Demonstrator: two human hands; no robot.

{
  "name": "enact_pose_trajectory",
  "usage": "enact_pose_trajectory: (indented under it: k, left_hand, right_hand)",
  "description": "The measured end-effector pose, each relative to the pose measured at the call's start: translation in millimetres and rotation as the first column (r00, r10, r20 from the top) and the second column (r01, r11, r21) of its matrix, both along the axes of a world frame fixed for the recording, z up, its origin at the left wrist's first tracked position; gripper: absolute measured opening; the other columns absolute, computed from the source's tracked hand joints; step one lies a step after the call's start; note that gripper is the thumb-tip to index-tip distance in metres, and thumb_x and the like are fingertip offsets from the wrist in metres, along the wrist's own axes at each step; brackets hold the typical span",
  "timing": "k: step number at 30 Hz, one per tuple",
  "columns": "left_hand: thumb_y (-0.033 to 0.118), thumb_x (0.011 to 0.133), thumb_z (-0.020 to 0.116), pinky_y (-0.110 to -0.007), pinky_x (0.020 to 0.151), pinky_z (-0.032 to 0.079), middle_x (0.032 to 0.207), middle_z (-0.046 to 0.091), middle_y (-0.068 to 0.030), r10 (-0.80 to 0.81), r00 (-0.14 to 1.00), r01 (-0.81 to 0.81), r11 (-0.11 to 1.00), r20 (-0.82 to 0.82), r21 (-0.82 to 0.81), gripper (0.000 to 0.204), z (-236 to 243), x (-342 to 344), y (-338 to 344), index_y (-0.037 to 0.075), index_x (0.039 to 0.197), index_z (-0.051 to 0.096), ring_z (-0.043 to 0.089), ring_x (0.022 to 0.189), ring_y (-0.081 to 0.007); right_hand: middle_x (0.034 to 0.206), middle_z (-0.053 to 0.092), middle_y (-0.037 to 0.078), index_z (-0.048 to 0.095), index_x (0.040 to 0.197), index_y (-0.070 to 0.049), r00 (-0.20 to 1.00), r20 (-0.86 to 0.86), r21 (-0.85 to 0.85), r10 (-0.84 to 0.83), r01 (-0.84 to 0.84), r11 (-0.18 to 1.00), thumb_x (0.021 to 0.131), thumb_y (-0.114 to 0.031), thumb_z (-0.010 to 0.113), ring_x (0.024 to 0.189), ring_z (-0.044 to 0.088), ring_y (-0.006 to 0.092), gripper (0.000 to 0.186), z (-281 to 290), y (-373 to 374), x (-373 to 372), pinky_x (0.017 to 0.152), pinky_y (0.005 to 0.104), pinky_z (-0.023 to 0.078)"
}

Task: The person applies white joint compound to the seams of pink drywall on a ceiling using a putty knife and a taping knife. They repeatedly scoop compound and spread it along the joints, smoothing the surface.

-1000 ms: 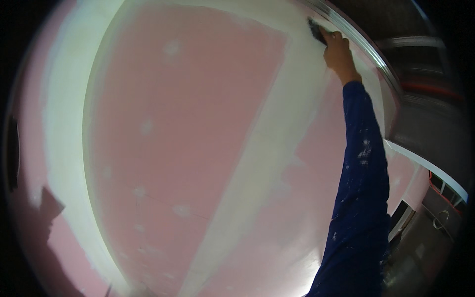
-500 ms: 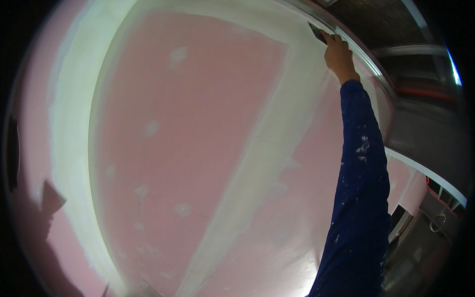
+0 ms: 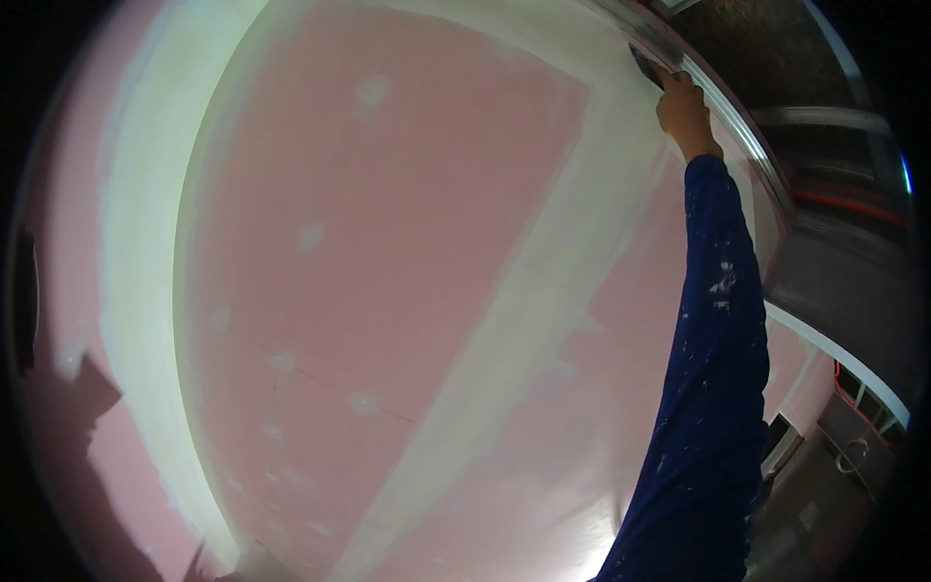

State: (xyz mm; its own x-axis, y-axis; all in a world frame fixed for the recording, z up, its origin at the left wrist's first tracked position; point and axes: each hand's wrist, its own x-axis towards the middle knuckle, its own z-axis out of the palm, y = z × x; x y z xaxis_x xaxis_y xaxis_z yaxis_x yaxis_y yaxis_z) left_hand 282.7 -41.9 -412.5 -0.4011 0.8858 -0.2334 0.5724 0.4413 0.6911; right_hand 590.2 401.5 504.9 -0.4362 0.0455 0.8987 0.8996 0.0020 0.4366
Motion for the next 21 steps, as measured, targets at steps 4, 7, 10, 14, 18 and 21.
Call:
enact_pose_trajectory:
  k: [4,7,10,14,18,21]
  left_hand:
    - [0.039,0.084,0.075,-0.053,0.086,0.053,0.106,0.07,-0.0291,-0.004,0.998,-0.002,0.995,0.064,0.097,0.063,5,-3,8,-0.003,0.129,0.061,0.067,0.1,-0.0461]
    - [0.037,0.085,0.075,-0.052,0.082,0.054,0.102,0.071,-0.0278,-0.026,0.998,0.013,0.975,0.057,0.221,0.055,11,0,14,-0.001,0.123,0.063,0.067,0.095,-0.0462]
    - [0.037,0.085,0.076,-0.051,0.079,0.055,0.1,0.071,-0.027,-0.062,0.998,0.06,0.971,0.0,0.232,0.055,14,3,18,0.001,0.123,0.063,0.068,0.094,-0.0452]
    - [0.04,0.085,0.077,-0.05,0.085,0.055,0.108,0.071,-0.028,-0.107,0.988,0.103,0.994,0.109,0.042,0.063,16,3,18,0.001,0.131,0.061,0.068,0.1,-0.0446]
    - [0.041,0.084,0.078,-0.05,0.089,0.054,0.112,0.071,-0.0286,-0.035,0.994,0.029,0.998,0.1,0.058,0.067,17,10,5,-0.001,0.132,0.06,0.067,0.104,-0.0444]
    - [0.04,0.083,0.08,-0.049,0.09,0.054,0.112,0.071,-0.0284,0.007,0.998,-0.013,0.996,0.063,0.091,0.067,15,18,-3,-0.003,0.131,0.06,0.067,0.105,-0.0436]
  right_hand:
    - [0.139,0.054,0.015,0.048,0.152,-0.029,0.991,0.13,0.015,0.021,-0.024,1.0,0.094,0.0,0.05,0.118,0.058,0.0391,0.065,-69,-10,0,0.097,0.0529,0.054]
    - [0.139,0.054,0.014,0.048,0.152,-0.028,0.988,0.155,0.014,-0.002,0.0,1.0,0.094,0.001,0.05,0.119,0.058,0.0384,0.065,-113,-21,7,0.097,0.0516,0.054]
    - [0.139,0.054,0.014,0.048,0.153,-0.027,0.988,0.153,0.01,0.006,-0.007,1.0,0.094,0.002,0.05,0.118,0.059,0.0384,0.065,-117,-31,21,0.097,0.0519,0.054]
    - [0.141,0.055,0.014,0.048,0.152,-0.026,0.999,0.033,0.044,0.026,-0.028,0.999,0.095,0.001,0.049,0.119,0.059,0.0386,0.064,-71,-32,60,0.098,0.0511,0.054]
    - [0.139,0.057,0.014,0.049,0.151,-0.025,0.999,0.023,0.092,0.047,-0.049,0.995,0.095,0.0,0.048,0.118,0.06,0.0385,0.061,-25,-11,83,0.099,0.0513,0.053]
    - [0.14,0.056,0.015,0.048,0.152,-0.026,1.0,-0.015,0.092,0.007,-0.006,0.996,0.096,-0.001,0.049,0.12,0.059,0.0405,0.062,-7,4,91,0.1,0.0541,0.052]
